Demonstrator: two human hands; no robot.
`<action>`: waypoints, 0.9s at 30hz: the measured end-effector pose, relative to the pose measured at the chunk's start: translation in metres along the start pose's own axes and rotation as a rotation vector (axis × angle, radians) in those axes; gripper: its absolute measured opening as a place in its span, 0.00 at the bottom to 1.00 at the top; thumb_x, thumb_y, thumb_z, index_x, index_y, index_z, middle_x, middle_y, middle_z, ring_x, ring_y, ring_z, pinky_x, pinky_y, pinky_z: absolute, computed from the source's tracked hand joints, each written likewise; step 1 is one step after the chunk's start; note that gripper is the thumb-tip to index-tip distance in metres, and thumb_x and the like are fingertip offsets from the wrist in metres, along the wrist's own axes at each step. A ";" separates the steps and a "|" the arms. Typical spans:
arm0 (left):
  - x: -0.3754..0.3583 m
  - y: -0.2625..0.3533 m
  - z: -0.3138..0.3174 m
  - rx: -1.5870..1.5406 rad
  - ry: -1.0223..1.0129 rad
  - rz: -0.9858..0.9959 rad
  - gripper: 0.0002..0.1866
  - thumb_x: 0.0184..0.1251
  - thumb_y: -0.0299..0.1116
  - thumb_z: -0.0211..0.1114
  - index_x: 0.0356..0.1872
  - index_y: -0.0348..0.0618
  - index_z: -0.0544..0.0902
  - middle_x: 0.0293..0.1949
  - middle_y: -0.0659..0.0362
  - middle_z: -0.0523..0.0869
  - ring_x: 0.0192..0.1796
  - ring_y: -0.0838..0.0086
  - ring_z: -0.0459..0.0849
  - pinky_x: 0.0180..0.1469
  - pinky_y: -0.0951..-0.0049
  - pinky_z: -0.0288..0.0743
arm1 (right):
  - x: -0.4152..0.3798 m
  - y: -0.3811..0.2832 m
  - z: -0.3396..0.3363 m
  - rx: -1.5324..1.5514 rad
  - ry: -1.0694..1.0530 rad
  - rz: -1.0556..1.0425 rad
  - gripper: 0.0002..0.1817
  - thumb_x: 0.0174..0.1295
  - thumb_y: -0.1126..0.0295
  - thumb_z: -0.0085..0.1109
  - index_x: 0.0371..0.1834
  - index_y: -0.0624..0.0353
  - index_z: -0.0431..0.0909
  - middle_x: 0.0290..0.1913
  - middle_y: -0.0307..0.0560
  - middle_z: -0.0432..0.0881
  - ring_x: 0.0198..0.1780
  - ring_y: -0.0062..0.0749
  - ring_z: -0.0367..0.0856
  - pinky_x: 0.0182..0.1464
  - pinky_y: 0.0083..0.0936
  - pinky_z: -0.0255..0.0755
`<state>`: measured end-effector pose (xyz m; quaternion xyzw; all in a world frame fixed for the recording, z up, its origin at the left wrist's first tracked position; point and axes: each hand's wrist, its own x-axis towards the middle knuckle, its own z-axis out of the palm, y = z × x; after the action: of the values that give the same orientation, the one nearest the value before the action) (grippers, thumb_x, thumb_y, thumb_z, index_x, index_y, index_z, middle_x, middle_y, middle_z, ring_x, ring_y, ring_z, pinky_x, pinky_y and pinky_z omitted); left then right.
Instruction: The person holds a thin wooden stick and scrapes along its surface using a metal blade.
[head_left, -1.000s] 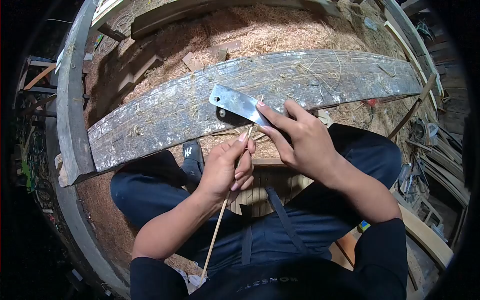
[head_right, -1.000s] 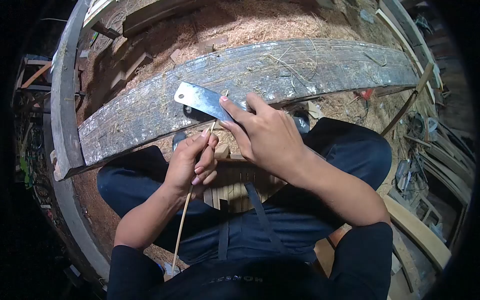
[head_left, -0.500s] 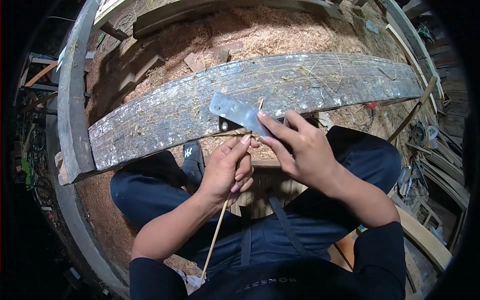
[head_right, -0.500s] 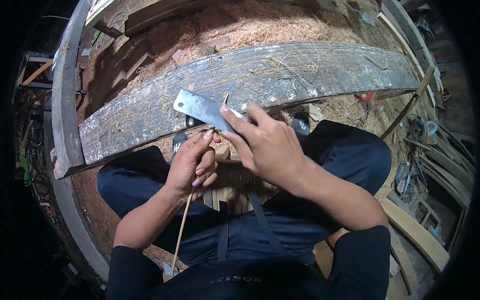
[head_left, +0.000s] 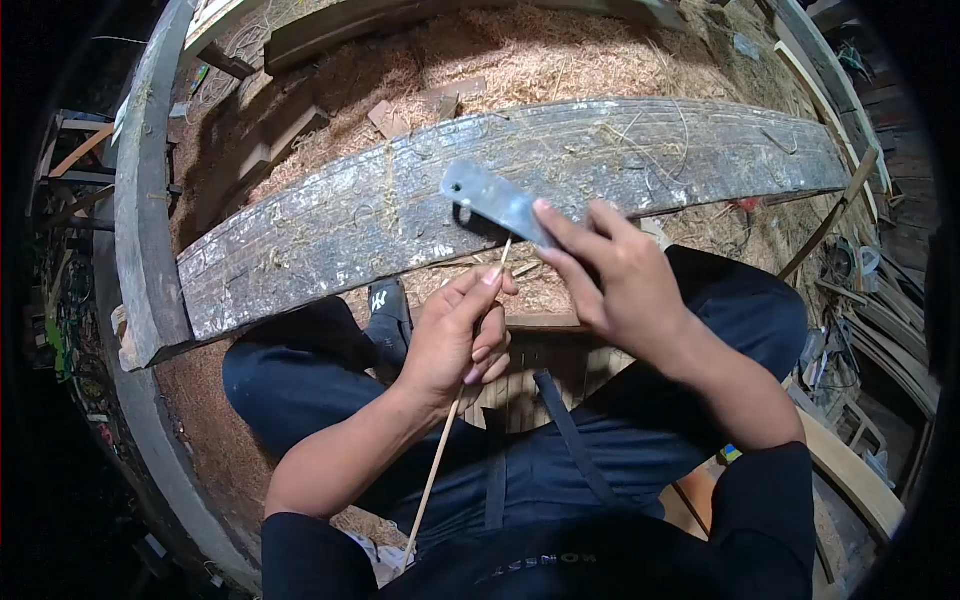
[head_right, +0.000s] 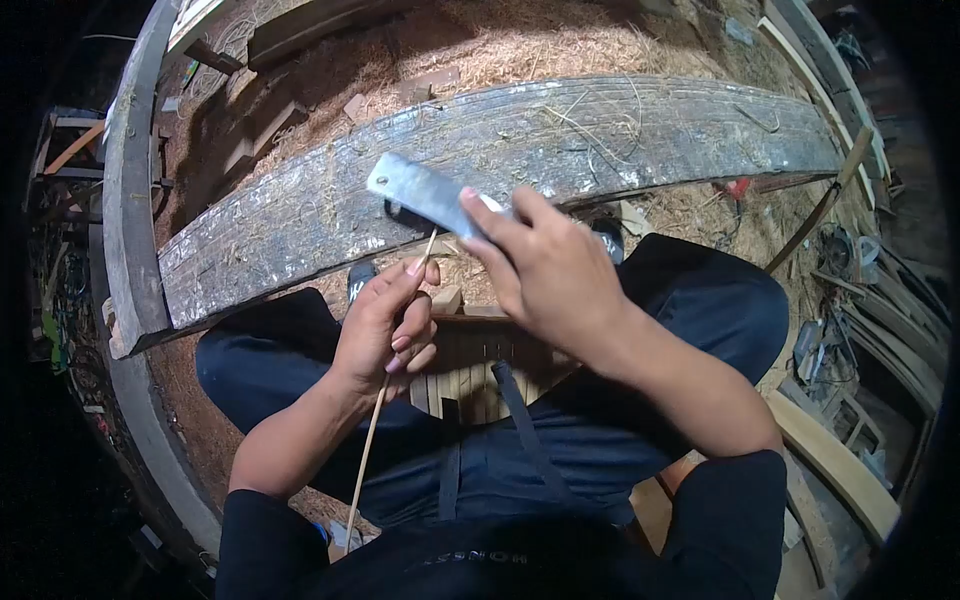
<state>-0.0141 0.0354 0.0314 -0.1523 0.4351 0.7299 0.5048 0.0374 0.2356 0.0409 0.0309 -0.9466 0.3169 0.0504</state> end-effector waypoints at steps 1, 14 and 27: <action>-0.001 0.001 0.001 0.002 0.004 -0.001 0.14 0.85 0.43 0.50 0.46 0.45 0.77 0.10 0.68 0.62 0.07 0.83 0.54 0.11 0.79 0.49 | 0.003 0.003 -0.002 -0.043 0.030 0.009 0.21 0.69 0.64 0.63 0.64 0.55 0.80 0.38 0.54 0.75 0.28 0.50 0.82 0.31 0.41 0.78; 0.001 0.003 0.005 -0.015 -0.008 -0.004 0.13 0.85 0.44 0.50 0.44 0.48 0.76 0.10 0.70 0.61 0.07 0.84 0.53 0.11 0.80 0.47 | 0.003 -0.002 0.000 0.005 0.004 0.011 0.20 0.70 0.63 0.62 0.63 0.54 0.81 0.37 0.52 0.76 0.26 0.48 0.82 0.30 0.40 0.78; -0.003 0.007 0.001 -0.017 -0.085 -0.003 0.14 0.85 0.43 0.51 0.43 0.45 0.76 0.10 0.68 0.63 0.08 0.83 0.55 0.12 0.79 0.51 | 0.012 0.004 -0.012 -0.041 0.045 0.060 0.22 0.68 0.65 0.64 0.65 0.55 0.80 0.36 0.54 0.76 0.31 0.47 0.82 0.34 0.40 0.76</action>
<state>-0.0188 0.0337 0.0368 -0.1262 0.4067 0.7385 0.5228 0.0263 0.2453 0.0493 -0.0059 -0.9520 0.2996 0.0628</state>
